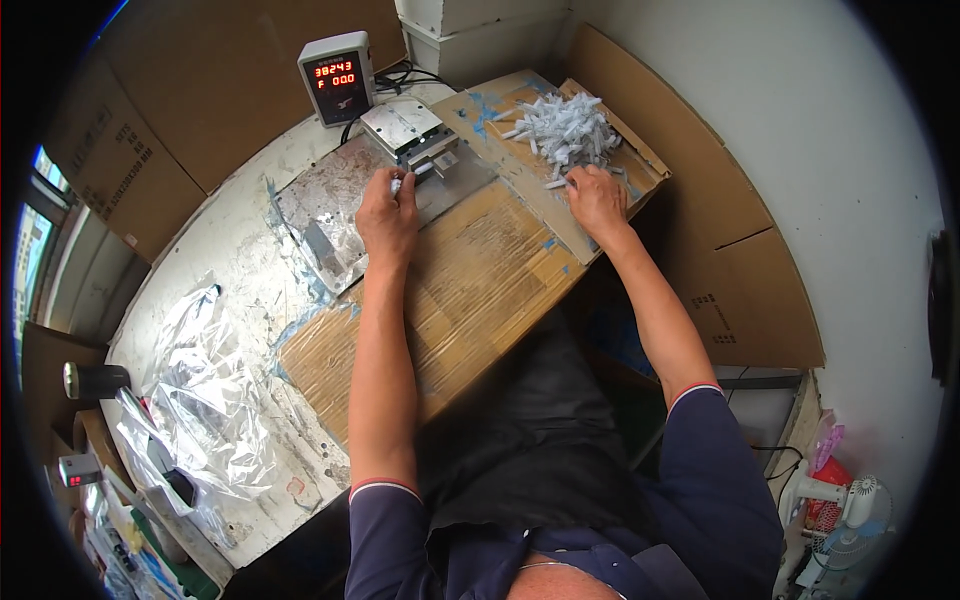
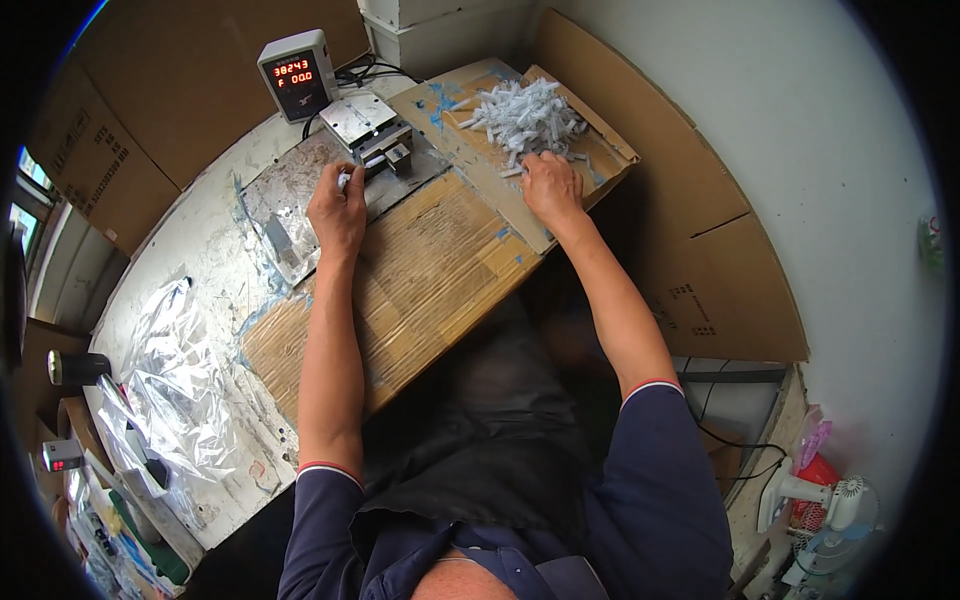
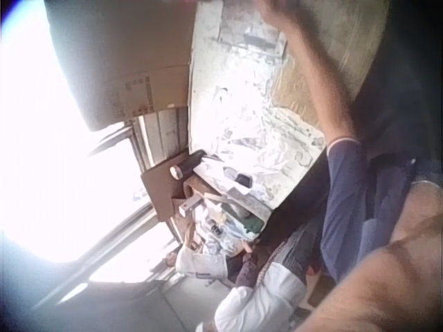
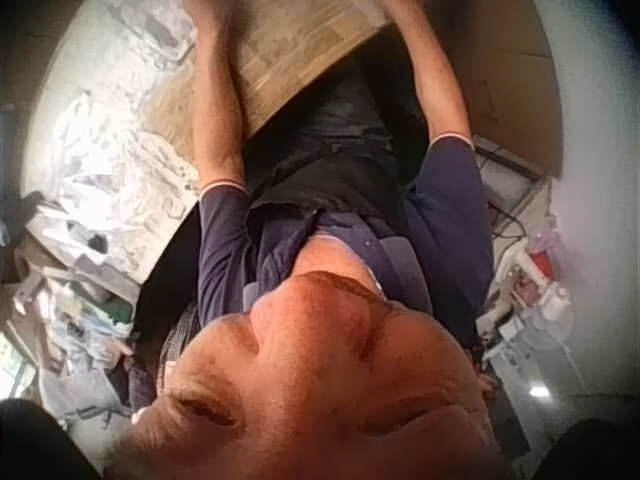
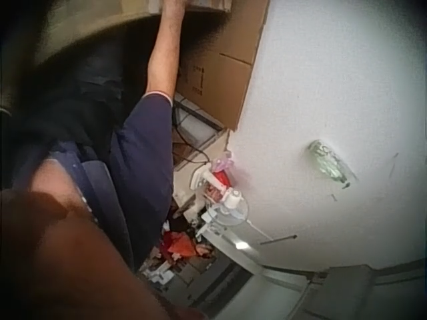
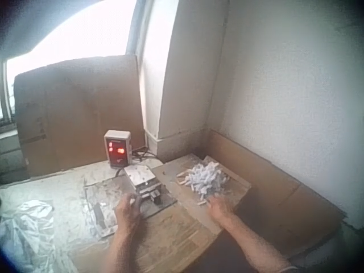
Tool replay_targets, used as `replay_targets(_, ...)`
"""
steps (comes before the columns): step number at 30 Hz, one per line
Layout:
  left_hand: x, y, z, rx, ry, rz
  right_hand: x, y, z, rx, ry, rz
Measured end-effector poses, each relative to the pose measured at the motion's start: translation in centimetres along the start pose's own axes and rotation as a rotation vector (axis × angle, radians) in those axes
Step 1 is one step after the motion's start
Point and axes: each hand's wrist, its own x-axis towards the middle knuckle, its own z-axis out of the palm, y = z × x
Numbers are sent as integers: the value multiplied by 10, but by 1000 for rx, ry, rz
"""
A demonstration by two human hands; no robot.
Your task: The person is using a small machine to assemble or press small white plastic components at a workstation.
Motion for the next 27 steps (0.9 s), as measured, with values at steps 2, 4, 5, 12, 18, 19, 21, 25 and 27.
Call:
replay_targets(2,4,-2,2,-109,49,-82,10,7,-2,-1,-19,-26)
replay_targets(4,6,-5,-2,-177,60,-175,15,6,-2,8,-44,-58)
replay_targets(5,9,-8,-6,-248,75,-268,18,5,-3,27,-45,-99)
replay_targets(12,7,-33,-13,-223,186,-384,20,15,16,106,158,-359)
replay_targets(18,10,-25,8,-523,360,-428,-13,-35,17,408,-17,-124)
replay_targets(19,8,-27,0,-497,388,-428,-14,-59,20,429,-26,-153)
replay_targets(21,6,-29,-9,-492,434,-522,-17,-97,27,460,-46,-226)
replay_targets(25,8,-33,-3,-415,560,-483,-7,-135,41,536,-86,-208)
replay_targets(27,11,-34,1,-389,596,-467,-1,-137,50,517,-56,-223)
